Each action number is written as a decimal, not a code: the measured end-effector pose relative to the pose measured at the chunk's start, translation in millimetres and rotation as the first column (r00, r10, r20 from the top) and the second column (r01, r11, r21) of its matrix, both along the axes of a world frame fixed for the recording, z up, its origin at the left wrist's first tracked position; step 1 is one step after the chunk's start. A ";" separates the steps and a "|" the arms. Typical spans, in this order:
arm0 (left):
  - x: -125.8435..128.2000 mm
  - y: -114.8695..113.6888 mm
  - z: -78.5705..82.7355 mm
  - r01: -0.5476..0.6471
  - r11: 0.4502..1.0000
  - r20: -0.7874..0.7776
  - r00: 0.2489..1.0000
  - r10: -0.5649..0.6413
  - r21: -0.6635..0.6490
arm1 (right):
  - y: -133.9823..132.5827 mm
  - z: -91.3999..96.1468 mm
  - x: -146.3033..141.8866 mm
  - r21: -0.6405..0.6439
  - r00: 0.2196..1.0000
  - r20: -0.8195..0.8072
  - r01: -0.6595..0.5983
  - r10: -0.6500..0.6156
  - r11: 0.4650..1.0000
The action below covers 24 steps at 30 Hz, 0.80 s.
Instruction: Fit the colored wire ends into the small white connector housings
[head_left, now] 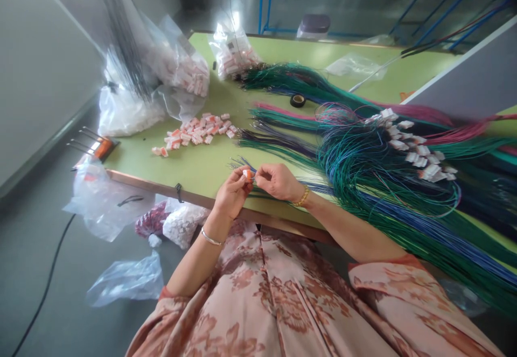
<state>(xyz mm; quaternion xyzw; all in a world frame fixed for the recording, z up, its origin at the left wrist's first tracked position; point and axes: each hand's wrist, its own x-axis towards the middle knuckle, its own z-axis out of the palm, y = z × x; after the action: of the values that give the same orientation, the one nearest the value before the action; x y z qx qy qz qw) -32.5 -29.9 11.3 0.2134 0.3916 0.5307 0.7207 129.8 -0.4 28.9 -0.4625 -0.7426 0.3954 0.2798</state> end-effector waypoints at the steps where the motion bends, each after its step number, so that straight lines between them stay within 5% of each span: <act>1: 0.4 -0.1 -0.2 -0.001 1.000 -0.003 1.000 0.001 0.001 | -0.4 0.1 -0.2 0.004 1.000 0.006 0.009 -0.009 1.000; 18: 9.0 -2.6 -3.3 -0.121 0.977 -0.261 0.951 0.164 0.173 | 3.7 -7.9 0.1 -0.106 0.986 -0.166 -0.023 0.005 0.994; 24: 12.0 -2.4 -2.9 -0.138 0.981 -0.320 0.931 0.175 0.136 | 3.6 -13.2 -0.6 -0.093 0.987 -0.162 -0.038 0.023 0.995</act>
<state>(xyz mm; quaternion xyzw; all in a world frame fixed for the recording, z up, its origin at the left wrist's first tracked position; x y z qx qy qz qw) -20.4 -32.3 8.4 0.3072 0.4922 0.5643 0.5873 129.2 3.2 15.7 -0.4307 -0.7050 0.4705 0.3101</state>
